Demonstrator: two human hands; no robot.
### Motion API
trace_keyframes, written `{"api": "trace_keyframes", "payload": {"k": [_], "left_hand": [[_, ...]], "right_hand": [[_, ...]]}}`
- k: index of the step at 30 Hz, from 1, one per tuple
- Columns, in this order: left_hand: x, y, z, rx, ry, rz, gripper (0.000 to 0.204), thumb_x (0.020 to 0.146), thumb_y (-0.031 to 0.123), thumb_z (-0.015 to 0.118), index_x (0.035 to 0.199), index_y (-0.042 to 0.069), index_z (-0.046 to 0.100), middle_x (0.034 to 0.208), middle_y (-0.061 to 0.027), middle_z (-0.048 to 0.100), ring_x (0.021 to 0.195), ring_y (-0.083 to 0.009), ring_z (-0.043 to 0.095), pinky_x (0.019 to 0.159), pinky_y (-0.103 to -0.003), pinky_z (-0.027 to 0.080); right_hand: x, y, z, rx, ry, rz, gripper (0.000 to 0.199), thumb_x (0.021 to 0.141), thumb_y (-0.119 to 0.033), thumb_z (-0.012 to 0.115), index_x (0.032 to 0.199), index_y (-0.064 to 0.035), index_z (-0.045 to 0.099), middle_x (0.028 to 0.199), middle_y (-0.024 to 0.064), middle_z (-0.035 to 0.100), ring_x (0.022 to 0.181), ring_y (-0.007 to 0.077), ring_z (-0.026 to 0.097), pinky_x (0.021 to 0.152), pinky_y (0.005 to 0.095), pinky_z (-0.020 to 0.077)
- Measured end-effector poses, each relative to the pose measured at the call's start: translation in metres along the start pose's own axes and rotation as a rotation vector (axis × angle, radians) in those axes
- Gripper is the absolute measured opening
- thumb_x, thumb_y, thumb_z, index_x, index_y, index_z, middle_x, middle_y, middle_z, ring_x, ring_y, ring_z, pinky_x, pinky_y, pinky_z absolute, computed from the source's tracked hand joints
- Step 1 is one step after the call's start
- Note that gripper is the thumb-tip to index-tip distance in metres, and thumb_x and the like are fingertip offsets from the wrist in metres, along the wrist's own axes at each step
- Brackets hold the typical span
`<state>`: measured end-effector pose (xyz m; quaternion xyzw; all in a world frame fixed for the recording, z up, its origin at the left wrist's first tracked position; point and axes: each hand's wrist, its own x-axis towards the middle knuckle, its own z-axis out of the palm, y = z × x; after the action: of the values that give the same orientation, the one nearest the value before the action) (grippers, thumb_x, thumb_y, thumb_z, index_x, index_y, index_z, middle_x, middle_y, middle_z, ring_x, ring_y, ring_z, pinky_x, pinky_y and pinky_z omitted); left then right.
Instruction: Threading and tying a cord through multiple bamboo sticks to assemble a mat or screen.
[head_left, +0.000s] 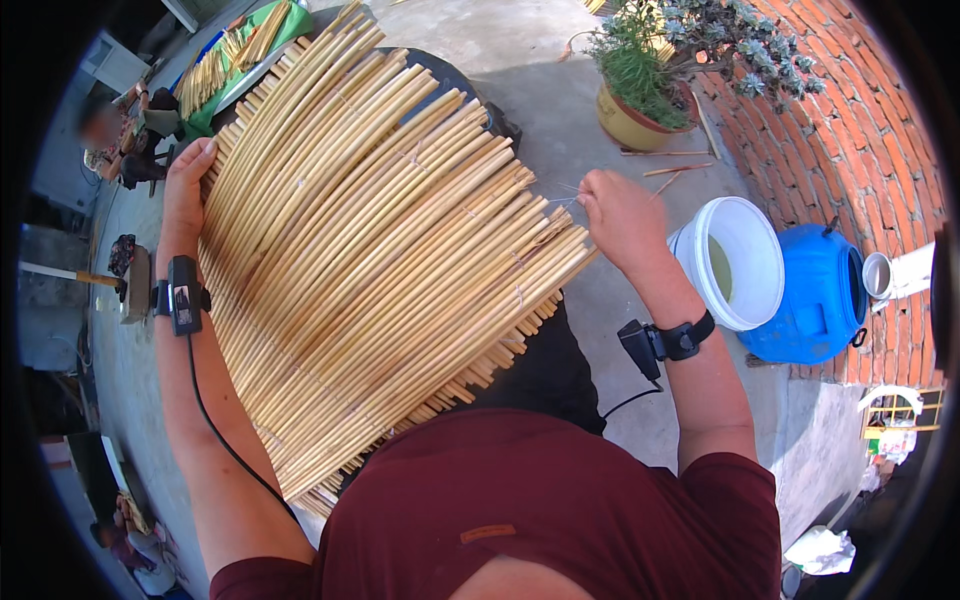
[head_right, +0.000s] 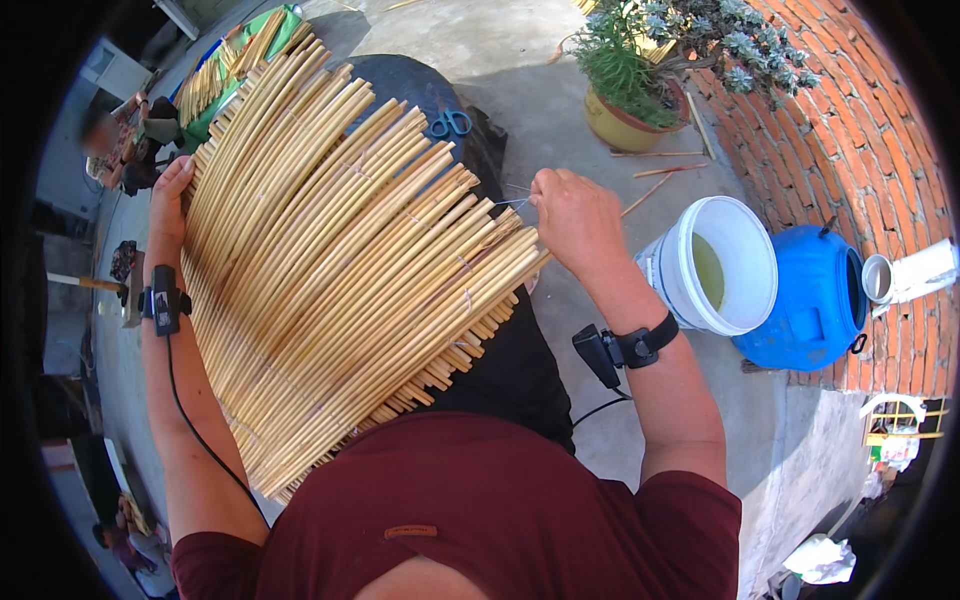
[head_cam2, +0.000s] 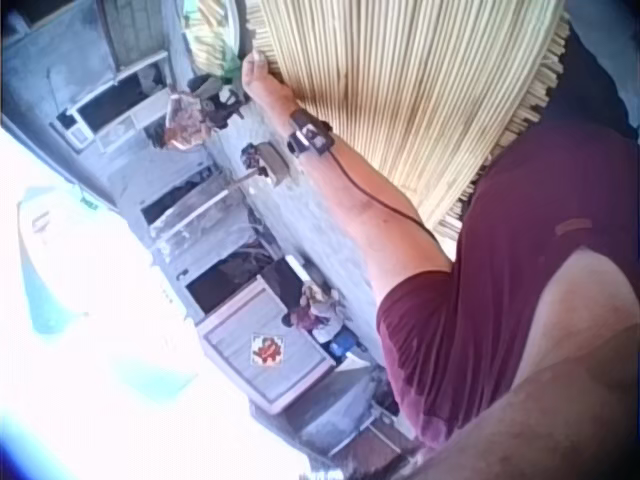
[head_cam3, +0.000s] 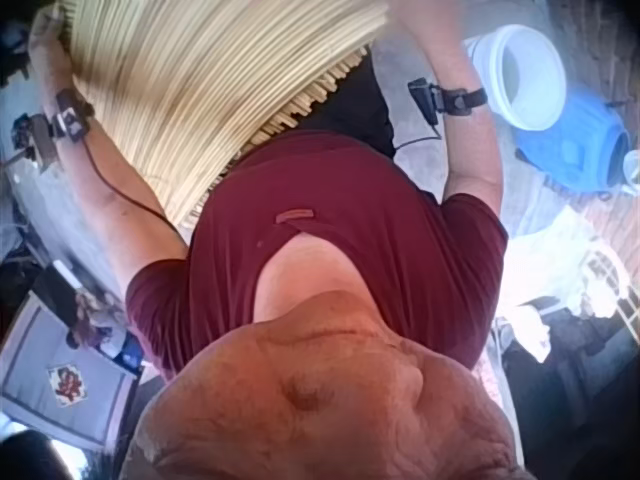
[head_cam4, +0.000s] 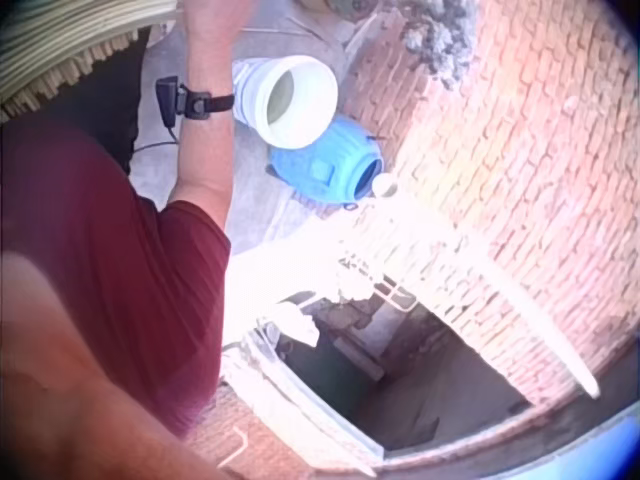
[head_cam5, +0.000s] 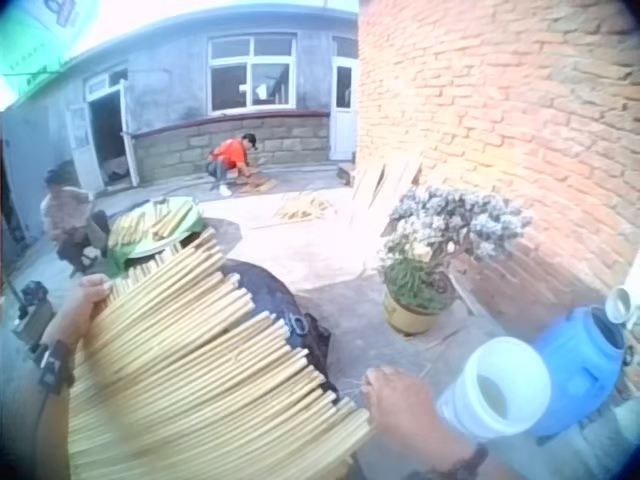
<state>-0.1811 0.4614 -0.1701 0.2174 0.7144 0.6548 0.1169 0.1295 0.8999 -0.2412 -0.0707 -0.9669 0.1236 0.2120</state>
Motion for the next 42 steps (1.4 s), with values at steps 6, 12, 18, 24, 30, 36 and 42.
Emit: {"api": "trace_keyframes", "payload": {"k": [6, 12, 18, 24, 30, 36, 42], "left_hand": [[0.002, 0.019, 0.020, -0.075, -0.064, 0.049, 0.015, 0.091, 0.017, 0.055, 0.096, 0.004, 0.059, 0.088, -0.0006, 0.064, 0.078, -0.0083, 0.059, 0.073, -0.022, 0.045], [-0.007, 0.058, 0.028, -0.092, -0.151, 0.134, 0.017, 0.091, 0.017, 0.054, 0.100, 0.003, 0.059, 0.094, -0.0027, 0.064, 0.084, -0.0097, 0.059, 0.079, -0.024, 0.045], [-0.039, 0.098, 0.043, -0.035, -0.030, 0.252, 0.015, 0.089, 0.017, 0.059, 0.094, 0.003, 0.063, 0.082, 0.0000, 0.064, 0.072, -0.0057, 0.057, 0.068, -0.020, 0.045], [-0.056, 0.146, 0.095, 0.119, -0.016, 0.351, 0.015, 0.085, 0.021, 0.065, 0.085, 0.006, 0.067, 0.073, 0.0071, 0.061, 0.062, -0.0005, 0.052, 0.057, -0.017, 0.041], [-0.103, 0.191, 0.119, 0.418, 0.064, 0.484, 0.016, 0.087, 0.021, 0.063, 0.091, 0.005, 0.066, 0.075, 0.0069, 0.059, 0.068, 0.0000, 0.051, 0.062, -0.017, 0.041], [-0.144, 0.219, 0.158, 0.631, 0.140, 0.651, 0.015, 0.084, 0.018, 0.066, 0.086, 0.004, 0.065, 0.068, 0.0028, 0.058, 0.062, -0.0044, 0.049, 0.056, -0.022, 0.042], [-0.155, 0.219, 0.208, 0.836, 0.208, 0.908, 0.015, 0.078, 0.020, 0.063, 0.076, 0.006, 0.062, 0.066, -0.0121, 0.062, 0.063, -0.0296, 0.062, 0.054, -0.040, 0.046]], "right_hand": [[0.033, 0.047, 0.066, 0.020, -0.160, 0.072, 0.010, 0.081, -0.019, 0.059, 0.081, -0.0099, 0.060, 0.082, 0.0096, 0.064, 0.077, 0.0297, 0.062, 0.065, 0.0417, 0.0466], [-0.008, 0.077, 0.153, 0.672, -0.174, 0.264, 0.011, 0.080, -0.017, 0.058, 0.086, -0.0089, 0.061, 0.084, 0.0124, 0.064, 0.077, 0.0330, 0.061, 0.065, 0.0397, 0.0463], [-0.017, 0.038, 0.110, 0.321, -0.179, 0.106, 0.011, 0.082, -0.015, 0.059, 0.087, -0.0061, 0.058, 0.077, 0.0081, 0.061, 0.070, 0.0248, 0.059, 0.062, 0.0342, 0.0463], [-0.047, 0.042, 0.081, 0.369, -0.309, 0.188, 0.008, 0.084, -0.014, 0.058, 0.087, -0.0066, 0.058, 0.073, 0.0047, 0.056, 0.065, 0.0199, 0.053, 0.061, 0.0309, 0.0475], [-0.057, 0.054, 0.046, 0.577, -0.462, 0.361, 0.006, 0.085, -0.013, 0.058, 0.087, -0.0071, 0.057, 0.070, 0.0012, 0.050, 0.060, 0.0149, 0.047, 0.061, 0.0276, 0.0487], [-0.027, 0.091, -0.048, 0.881, -0.414, 0.528, 0.004, 0.087, -0.012, 0.057, 0.087, -0.0076, 0.056, 0.067, -0.0022, 0.045, 0.056, 0.0099, 0.041, 0.061, 0.0242, 0.0498], [0.100, 0.089, -0.165, 1.198, -0.177, 0.430, 0.004, 0.089, -0.011, 0.057, 0.087, -0.0080, 0.055, 0.063, -0.0056, 0.040, 0.051, 0.0049, 0.035, 0.060, 0.0209, 0.0510]]}}
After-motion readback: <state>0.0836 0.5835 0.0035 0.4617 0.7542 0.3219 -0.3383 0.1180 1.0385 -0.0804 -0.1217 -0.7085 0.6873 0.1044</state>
